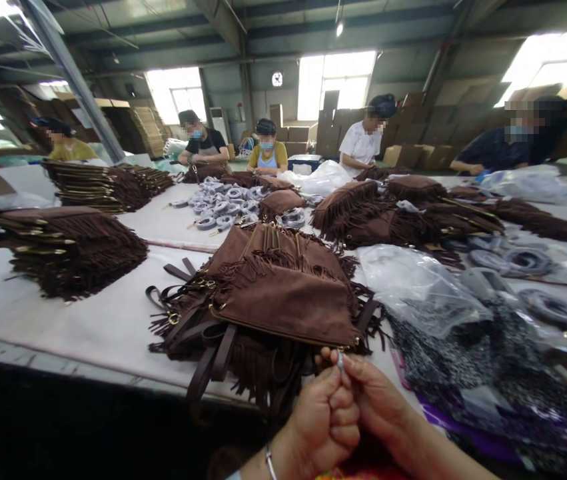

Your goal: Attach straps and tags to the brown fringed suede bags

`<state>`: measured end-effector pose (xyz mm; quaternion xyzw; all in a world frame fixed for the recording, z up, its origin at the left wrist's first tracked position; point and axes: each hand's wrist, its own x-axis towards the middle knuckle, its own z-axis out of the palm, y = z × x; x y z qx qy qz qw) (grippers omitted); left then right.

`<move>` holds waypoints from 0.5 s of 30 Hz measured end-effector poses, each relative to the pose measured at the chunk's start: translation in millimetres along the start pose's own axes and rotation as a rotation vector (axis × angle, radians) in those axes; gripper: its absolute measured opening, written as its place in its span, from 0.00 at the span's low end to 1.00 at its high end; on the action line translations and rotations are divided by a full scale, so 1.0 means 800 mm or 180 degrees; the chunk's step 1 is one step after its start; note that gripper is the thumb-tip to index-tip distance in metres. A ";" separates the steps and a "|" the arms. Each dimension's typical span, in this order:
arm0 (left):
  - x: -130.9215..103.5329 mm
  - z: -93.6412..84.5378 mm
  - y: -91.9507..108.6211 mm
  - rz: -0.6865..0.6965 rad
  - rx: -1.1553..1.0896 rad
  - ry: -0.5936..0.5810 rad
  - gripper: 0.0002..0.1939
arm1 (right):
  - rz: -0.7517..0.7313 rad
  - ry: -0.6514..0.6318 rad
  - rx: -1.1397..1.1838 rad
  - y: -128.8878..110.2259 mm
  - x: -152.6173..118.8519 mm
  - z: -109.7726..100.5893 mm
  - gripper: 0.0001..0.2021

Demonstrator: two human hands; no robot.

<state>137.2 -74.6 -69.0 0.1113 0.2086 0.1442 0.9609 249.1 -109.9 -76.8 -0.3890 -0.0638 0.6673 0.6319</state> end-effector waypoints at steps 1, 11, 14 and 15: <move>-0.002 -0.001 0.003 -0.0066 -0.0027 -0.0055 0.17 | 0.0008 -0.0043 -0.0103 -0.001 0.001 0.001 0.13; -0.008 0.005 0.040 0.1250 0.1694 0.1056 0.15 | -0.0512 -0.1070 -0.3775 -0.098 -0.089 0.044 0.05; 0.005 0.017 0.044 0.1245 0.0824 0.1171 0.14 | -0.0329 -0.2172 -0.2681 -0.113 -0.141 0.054 0.14; 0.011 0.020 0.046 0.1175 0.0596 0.1246 0.14 | -0.0407 -0.2304 -0.2380 -0.112 -0.154 0.049 0.17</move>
